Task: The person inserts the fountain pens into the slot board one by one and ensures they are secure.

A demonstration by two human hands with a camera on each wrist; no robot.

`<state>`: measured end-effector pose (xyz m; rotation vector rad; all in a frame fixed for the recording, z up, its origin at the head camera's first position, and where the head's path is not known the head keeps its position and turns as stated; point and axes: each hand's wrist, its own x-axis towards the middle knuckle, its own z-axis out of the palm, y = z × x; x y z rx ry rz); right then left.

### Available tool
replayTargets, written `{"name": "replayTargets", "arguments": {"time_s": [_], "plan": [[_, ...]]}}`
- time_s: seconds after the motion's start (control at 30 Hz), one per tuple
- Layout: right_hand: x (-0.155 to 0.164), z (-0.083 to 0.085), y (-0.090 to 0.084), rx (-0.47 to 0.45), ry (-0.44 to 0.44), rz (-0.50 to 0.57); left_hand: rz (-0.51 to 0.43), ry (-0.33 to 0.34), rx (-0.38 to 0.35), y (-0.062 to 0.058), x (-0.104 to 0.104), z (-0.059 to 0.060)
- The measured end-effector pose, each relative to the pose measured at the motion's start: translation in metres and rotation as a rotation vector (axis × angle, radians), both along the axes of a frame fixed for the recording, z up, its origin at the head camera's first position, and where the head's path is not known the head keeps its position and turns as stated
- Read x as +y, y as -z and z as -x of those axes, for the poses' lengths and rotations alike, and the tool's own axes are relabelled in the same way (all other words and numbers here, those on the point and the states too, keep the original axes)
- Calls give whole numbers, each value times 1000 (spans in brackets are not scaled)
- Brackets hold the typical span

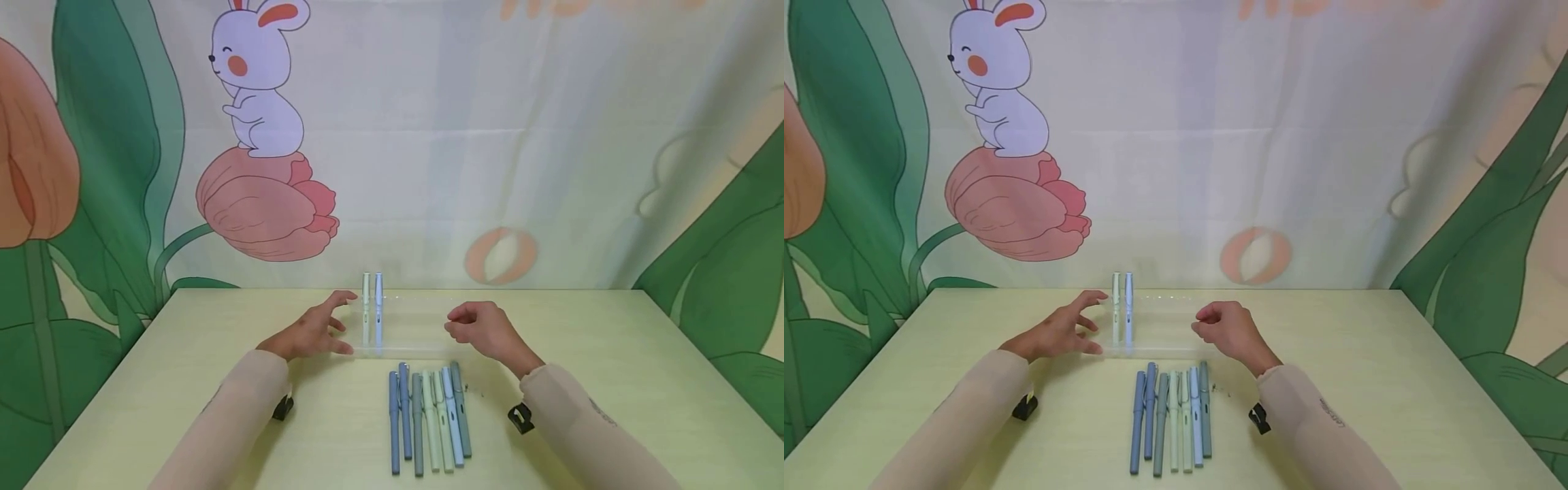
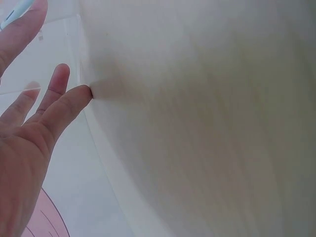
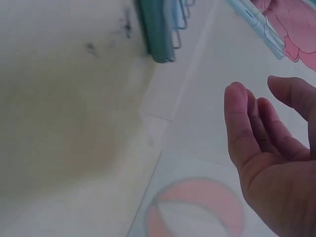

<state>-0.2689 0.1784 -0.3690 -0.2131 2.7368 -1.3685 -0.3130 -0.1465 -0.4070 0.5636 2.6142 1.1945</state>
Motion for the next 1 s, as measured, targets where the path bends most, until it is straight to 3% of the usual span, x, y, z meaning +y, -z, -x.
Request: {"name": "replayTargets", "arguments": {"time_s": [0.3,0.6,1.0], "plan": [[10,-18,16,-43,28,-20,7,-2,0,0,1,0],[9,-21,30,-69,45,14,1,15,12,0,-2,1],[3,-22,38,-100,53,-95,5,12,11,0,0,0]]}}
